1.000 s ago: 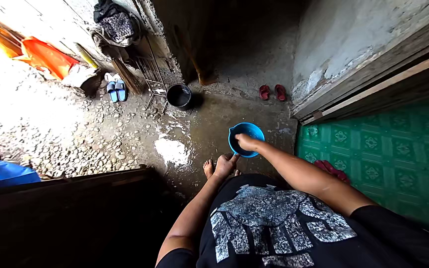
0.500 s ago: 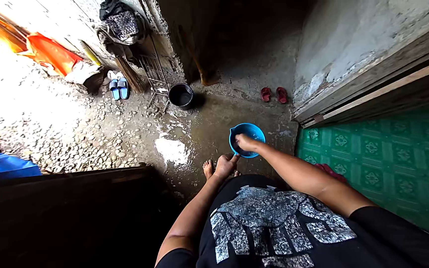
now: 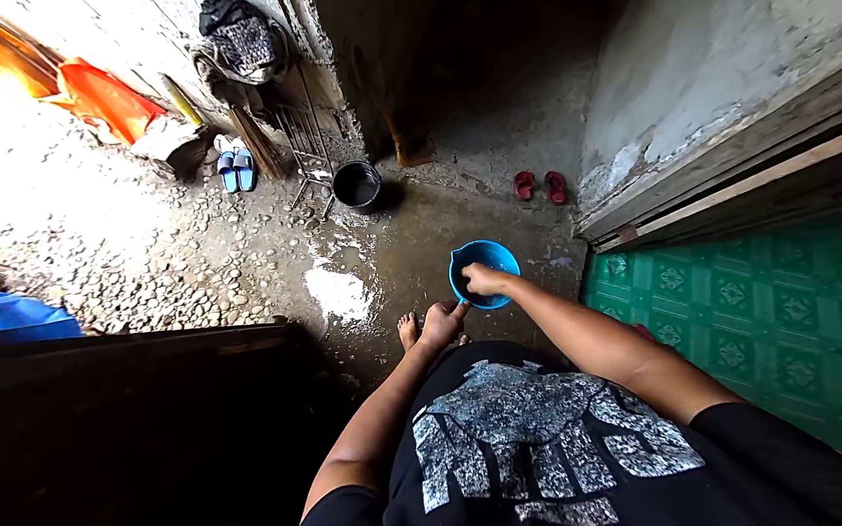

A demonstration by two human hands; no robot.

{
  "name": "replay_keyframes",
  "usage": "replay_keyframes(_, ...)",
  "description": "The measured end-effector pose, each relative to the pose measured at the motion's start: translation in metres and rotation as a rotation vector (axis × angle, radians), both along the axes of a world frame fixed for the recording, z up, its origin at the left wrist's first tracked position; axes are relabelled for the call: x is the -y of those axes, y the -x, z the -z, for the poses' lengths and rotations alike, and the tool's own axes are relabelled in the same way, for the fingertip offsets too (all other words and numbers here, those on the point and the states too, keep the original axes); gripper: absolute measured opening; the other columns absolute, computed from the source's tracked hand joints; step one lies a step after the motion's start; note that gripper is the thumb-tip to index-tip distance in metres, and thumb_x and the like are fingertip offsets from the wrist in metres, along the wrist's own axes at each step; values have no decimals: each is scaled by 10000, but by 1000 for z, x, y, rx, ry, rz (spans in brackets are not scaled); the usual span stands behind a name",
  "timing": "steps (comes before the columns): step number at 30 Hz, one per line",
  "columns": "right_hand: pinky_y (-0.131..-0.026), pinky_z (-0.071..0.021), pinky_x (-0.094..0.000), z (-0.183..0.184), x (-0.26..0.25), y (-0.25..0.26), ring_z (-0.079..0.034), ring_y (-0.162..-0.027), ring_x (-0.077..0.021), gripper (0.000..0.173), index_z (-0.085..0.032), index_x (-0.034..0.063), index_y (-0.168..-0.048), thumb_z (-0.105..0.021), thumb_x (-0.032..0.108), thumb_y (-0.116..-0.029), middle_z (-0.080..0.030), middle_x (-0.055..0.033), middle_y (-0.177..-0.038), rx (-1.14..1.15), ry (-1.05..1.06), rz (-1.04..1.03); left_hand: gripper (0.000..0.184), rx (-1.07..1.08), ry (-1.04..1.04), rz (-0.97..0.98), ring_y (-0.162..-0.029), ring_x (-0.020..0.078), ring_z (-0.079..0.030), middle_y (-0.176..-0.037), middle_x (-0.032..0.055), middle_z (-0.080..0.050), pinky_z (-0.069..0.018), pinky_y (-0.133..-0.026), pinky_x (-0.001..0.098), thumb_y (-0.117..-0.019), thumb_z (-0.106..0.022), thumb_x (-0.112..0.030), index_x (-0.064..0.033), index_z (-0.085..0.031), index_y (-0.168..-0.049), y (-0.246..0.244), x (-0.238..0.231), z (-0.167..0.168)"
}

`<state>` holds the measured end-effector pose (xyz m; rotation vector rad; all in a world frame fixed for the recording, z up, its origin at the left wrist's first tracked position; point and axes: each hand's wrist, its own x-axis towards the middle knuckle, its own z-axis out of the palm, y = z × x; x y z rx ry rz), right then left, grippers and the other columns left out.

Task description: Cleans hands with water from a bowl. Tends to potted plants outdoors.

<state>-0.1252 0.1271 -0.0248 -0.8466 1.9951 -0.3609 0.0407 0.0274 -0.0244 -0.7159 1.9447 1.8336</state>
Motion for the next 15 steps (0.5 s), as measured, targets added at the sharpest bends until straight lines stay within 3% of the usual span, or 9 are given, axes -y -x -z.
replay_keyframes(2,-960,-512,-609,2,-5,5,-653,-1121,-421,243,-689,-48,-1142,-640,-26,-904,-680,-261,-1156,-205,5,9,391,-1,2,-2,-487,110,-543,-622,6,-599,-485,-504,301,-1074,-522,-380,-39,-662,-942,1,-1,2)
replay_keyframes(4,-1007,-492,-629,1,-13,6,-608,-1207,-443,241,-694,-50,-1146,-647,-3,-914,-651,-260,-1238,-324,-126,-58,393,-1,5,-2,-485,110,-544,-621,6,-603,-484,-502,300,-1072,-526,-386,-41,-664,-941,2,-2,4)
replay_keyframes(7,-1004,-465,-667,-11,-12,1,-601,-1217,-485,262,-661,-112,-1169,-621,20,-947,-639,-317,-1255,-140,-341,-210,388,4,8,7,-482,105,-537,-621,5,-596,-481,-503,294,-1073,-525,-371,-34,-662,-938,3,-3,3)
replay_keyframes(9,-985,-463,-639,-5,-9,3,-618,-1166,-451,274,-655,-92,-1193,-634,23,-946,-652,-304,-1202,-7,-236,-214,397,16,15,10,-495,108,-543,-631,8,-599,-486,-516,300,-1078,-514,-371,-25,-665,-954,4,-3,1)
replay_keyframes(13,-873,-563,-486,-12,0,3,-682,-947,-306,262,-651,-31,-1208,-653,-12,-946,-677,-217,-1141,150,41,166,431,41,27,-9,-525,120,-553,-673,23,-608,-495,-543,312,-1096,-457,-387,-14,-652,-1001,6,1,0)
replay_keyframes(15,-847,-567,-460,-20,6,2,-678,-903,-271,216,-672,-17,-1161,-661,-7,-946,-690,-187,-1094,137,148,289,478,55,44,-30,-534,135,-563,-685,36,-615,-503,-552,329,-1108,-406,-409,-11,-651,-1009,5,6,-2)
